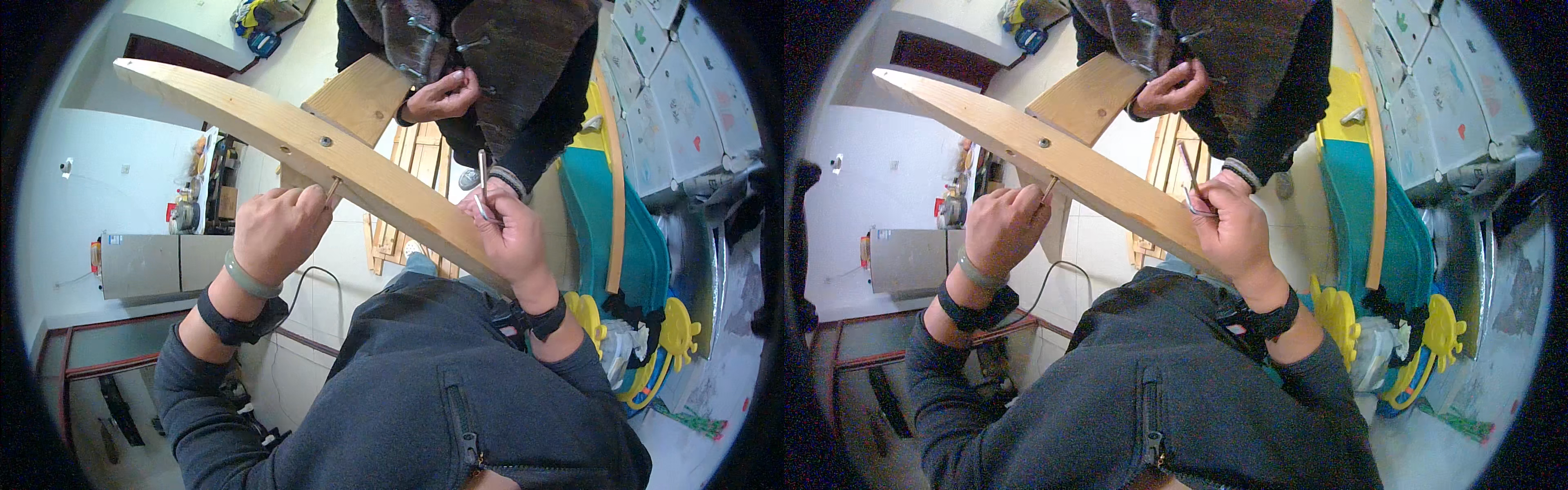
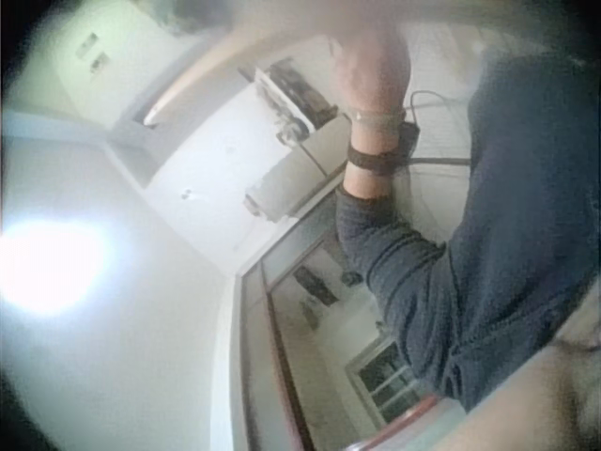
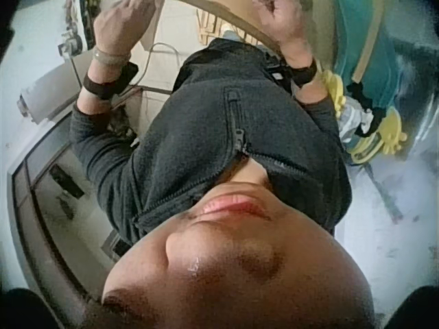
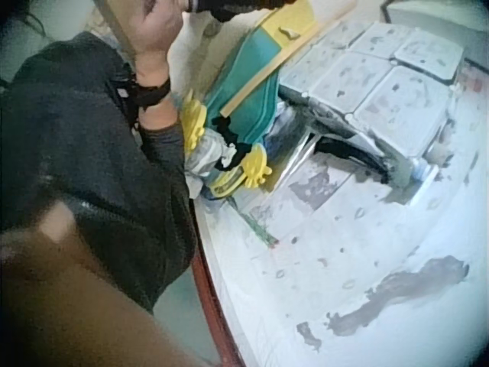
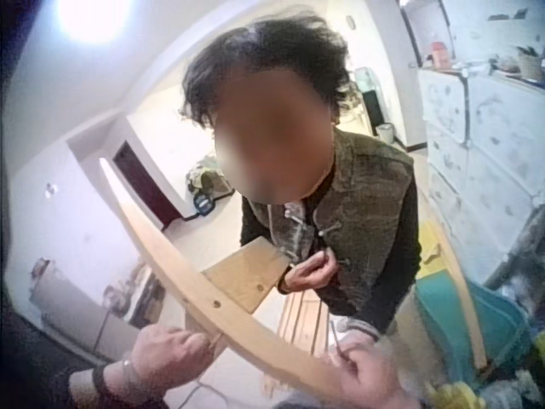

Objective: The person assembles a wooden chair frame by inserting metal rods into pre-drilled holes and tightening them with a hex key. They align the pieces, secure the joints, and then place the assembled frame on the floor.

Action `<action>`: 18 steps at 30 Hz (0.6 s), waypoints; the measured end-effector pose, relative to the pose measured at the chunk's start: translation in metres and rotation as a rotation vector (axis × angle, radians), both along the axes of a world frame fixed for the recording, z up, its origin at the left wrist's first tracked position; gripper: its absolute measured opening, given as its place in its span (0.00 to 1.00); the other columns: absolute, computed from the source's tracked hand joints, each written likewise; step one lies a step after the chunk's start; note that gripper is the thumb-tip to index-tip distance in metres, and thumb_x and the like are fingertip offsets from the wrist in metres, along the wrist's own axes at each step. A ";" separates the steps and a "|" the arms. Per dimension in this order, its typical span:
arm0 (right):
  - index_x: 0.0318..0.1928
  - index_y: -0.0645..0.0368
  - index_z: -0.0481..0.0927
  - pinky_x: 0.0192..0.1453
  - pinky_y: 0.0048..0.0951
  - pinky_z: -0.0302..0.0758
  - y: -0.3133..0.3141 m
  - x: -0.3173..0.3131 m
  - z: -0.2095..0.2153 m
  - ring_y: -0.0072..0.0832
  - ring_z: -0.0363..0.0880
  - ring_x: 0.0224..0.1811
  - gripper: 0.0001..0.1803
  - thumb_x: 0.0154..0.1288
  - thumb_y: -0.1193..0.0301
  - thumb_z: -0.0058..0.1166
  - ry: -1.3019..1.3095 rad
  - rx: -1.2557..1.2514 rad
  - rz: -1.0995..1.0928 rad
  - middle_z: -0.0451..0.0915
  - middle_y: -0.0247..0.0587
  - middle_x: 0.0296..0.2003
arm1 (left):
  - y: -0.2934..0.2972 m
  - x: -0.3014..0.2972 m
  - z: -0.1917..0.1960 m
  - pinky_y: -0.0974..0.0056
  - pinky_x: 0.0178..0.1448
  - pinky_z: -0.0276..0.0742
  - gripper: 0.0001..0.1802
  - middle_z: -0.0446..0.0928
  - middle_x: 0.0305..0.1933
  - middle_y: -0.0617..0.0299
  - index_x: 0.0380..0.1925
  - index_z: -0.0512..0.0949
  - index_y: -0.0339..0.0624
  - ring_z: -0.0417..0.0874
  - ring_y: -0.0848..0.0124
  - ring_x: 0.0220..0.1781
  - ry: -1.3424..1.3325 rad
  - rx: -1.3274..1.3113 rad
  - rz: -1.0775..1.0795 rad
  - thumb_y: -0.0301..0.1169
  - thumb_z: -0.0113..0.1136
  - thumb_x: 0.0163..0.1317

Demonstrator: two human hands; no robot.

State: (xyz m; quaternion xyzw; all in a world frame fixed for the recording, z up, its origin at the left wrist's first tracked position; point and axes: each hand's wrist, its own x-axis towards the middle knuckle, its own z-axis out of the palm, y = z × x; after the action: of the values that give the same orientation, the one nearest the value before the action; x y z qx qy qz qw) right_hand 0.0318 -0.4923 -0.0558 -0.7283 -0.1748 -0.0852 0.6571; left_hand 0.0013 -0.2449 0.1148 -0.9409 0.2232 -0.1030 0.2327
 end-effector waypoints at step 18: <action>0.38 0.53 0.86 0.24 0.16 0.63 0.014 0.094 0.047 0.10 0.66 0.25 0.10 0.66 0.62 0.58 0.803 0.000 1.096 0.77 0.22 0.28 | -0.008 -0.006 -0.018 0.68 0.21 0.64 0.19 0.69 0.13 0.66 0.23 0.69 0.44 0.66 0.74 0.13 0.950 -1.889 0.739 0.42 0.45 0.70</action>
State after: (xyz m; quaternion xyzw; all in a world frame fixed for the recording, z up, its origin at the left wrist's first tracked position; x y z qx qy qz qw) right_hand 0.1254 -0.4780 -0.0089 -0.5097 -0.2612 0.5371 0.6193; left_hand -0.0045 -0.2526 0.0964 -0.6924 -0.1713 0.2140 -0.6674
